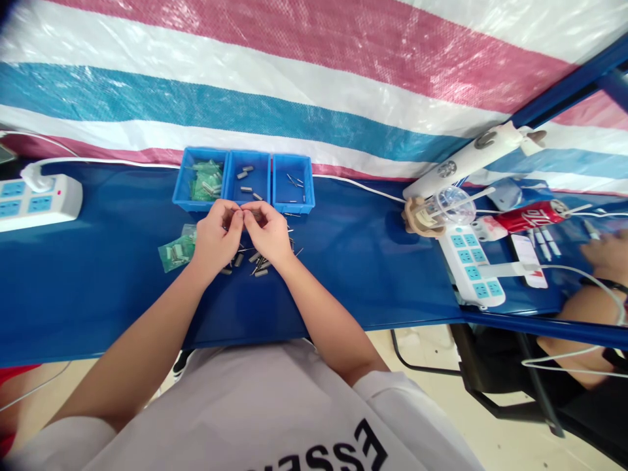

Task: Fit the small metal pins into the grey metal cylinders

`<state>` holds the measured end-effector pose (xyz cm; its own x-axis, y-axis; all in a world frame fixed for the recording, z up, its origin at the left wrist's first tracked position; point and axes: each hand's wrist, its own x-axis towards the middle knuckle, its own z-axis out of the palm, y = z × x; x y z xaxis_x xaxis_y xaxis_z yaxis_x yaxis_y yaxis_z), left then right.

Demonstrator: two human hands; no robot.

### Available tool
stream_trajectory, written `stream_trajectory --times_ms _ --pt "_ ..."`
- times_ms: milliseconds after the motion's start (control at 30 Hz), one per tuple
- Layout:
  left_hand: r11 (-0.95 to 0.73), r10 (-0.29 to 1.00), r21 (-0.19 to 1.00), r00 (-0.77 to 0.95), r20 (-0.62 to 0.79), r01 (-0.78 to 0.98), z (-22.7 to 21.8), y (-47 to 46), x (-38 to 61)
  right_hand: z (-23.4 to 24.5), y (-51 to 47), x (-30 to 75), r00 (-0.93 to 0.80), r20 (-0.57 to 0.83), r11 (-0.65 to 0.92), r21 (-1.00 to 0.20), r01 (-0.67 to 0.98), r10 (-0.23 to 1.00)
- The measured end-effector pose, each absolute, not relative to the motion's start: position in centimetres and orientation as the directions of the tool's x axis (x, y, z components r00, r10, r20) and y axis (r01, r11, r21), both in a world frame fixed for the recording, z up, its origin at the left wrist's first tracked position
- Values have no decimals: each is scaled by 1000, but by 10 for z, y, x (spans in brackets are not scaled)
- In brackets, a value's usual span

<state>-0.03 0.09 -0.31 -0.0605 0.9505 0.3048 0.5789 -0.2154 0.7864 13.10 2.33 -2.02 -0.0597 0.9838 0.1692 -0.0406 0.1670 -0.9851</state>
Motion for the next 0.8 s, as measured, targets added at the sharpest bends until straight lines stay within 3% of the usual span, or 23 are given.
stream_trajectory --times_ms 800 --pt "-209 963 753 -2 270 624 -6 3 -2 -28 26 134 -112 141 150 -986 75 984"
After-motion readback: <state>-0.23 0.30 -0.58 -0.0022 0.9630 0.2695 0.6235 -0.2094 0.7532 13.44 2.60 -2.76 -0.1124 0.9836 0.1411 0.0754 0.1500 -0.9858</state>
